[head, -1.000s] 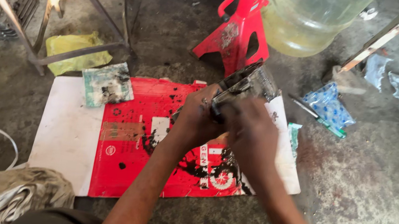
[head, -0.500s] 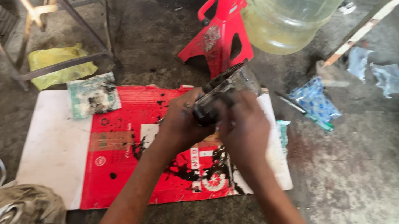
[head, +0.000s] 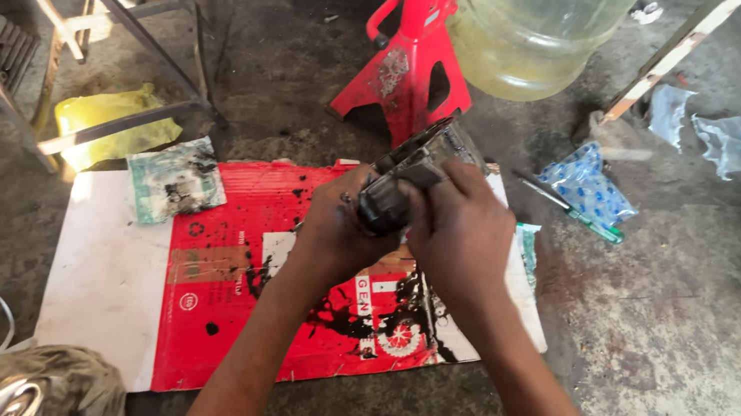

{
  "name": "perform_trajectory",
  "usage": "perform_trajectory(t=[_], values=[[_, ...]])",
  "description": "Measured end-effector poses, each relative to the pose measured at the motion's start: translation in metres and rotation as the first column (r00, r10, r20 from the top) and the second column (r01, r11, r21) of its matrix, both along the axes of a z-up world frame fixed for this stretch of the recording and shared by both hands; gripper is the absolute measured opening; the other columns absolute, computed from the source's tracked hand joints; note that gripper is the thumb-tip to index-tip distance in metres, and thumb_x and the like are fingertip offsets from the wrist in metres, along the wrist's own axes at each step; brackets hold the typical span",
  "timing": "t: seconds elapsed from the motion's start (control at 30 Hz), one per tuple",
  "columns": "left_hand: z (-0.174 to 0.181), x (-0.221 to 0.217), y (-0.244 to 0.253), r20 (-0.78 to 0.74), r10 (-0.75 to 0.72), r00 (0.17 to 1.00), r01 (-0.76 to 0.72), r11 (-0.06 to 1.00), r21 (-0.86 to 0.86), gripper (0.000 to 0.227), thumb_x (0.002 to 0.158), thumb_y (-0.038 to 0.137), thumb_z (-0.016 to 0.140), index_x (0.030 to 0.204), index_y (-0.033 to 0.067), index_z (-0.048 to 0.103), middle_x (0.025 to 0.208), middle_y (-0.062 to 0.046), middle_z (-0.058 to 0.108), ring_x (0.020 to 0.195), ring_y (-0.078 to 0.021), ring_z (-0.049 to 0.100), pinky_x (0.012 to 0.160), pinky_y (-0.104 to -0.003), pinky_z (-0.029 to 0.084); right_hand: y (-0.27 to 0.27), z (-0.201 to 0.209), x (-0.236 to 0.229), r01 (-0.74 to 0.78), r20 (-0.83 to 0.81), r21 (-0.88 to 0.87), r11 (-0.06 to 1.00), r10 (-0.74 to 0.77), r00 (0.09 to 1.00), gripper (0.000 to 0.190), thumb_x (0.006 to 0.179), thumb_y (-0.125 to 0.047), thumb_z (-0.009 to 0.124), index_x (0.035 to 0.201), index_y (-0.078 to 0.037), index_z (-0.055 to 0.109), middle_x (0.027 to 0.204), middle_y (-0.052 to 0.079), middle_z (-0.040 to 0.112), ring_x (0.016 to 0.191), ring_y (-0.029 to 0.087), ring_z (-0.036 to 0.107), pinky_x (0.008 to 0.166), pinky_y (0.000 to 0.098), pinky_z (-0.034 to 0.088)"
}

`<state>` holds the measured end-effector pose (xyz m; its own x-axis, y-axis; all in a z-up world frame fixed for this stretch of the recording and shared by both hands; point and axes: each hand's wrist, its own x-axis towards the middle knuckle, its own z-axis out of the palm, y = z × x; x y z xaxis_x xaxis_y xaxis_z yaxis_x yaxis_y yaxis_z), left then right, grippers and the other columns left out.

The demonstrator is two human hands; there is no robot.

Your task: The person scrapes carbon deposits and old gasket material from an engine component using a small blade and wipes the surface with a cloth.

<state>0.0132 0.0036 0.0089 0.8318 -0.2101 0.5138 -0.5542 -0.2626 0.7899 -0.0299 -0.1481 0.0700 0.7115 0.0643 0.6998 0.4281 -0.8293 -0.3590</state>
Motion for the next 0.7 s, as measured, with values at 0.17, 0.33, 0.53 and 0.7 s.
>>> perform_trajectory(t=[0.17, 0.33, 0.53, 0.7], values=[[-0.004, 0.007, -0.001, -0.008, 0.053, 0.999, -0.052, 0.995, 0.088, 0.026, 0.08, 0.013, 0.081, 0.093, 0.0051, 0.059, 0.084, -0.013, 0.071, 0.077, -0.0307, 0.072, 0.068, -0.037, 0.057, 0.016, -0.011, -0.005, -0.099, 0.012, 0.031, 0.995, 0.099, 0.995, 0.011, 0.09, -0.012, 0.076, 0.099, -0.007, 0.072, 0.095, 0.012, 0.068, 0.086, 0.035, 0.069, 0.073, 0.0434, 0.057], [-0.001, 0.003, 0.002, 0.085, 0.031, 0.996, -0.035, 0.998, 0.046, 0.032, 0.075, 0.013, 0.082, 0.094, 0.0046, 0.058, 0.086, -0.014, 0.071, 0.079, -0.0332, 0.072, 0.068, -0.038, 0.057, 0.007, -0.004, -0.001, -0.095, 0.001, 0.034, 0.995, 0.095, 0.995, 0.014, 0.091, -0.011, 0.073, 0.104, -0.007, 0.073, 0.097, 0.013, 0.068, 0.084, 0.035, 0.069, 0.073, 0.0444, 0.056], [-0.002, 0.002, 0.004, 0.013, 0.029, 1.0, -0.029, 0.999, 0.041, 0.037, 0.072, 0.017, 0.086, 0.089, 0.0051, 0.056, 0.081, -0.012, 0.071, 0.072, -0.0276, 0.073, 0.065, -0.037, 0.057, 0.009, -0.011, 0.002, -0.006, -0.099, 0.019, 1.0, 0.008, 0.995, 0.011, 0.094, -0.019, 0.076, 0.099, -0.01, 0.074, 0.101, 0.017, 0.068, 0.079, 0.036, 0.07, 0.066, 0.0445, 0.056], [-0.001, 0.003, 0.005, 0.042, -0.019, 0.999, 0.019, 1.0, -0.01, 0.035, 0.077, 0.016, 0.083, 0.095, 0.0055, 0.056, 0.086, -0.011, 0.071, 0.077, -0.0261, 0.074, 0.068, -0.036, 0.058, 0.014, -0.004, -0.006, -0.181, -0.139, 0.048, 0.982, 0.186, 0.973, 0.015, 0.092, -0.013, 0.071, 0.106, -0.009, 0.074, 0.093, 0.013, 0.069, 0.079, 0.037, 0.069, 0.067, 0.0453, 0.055]])
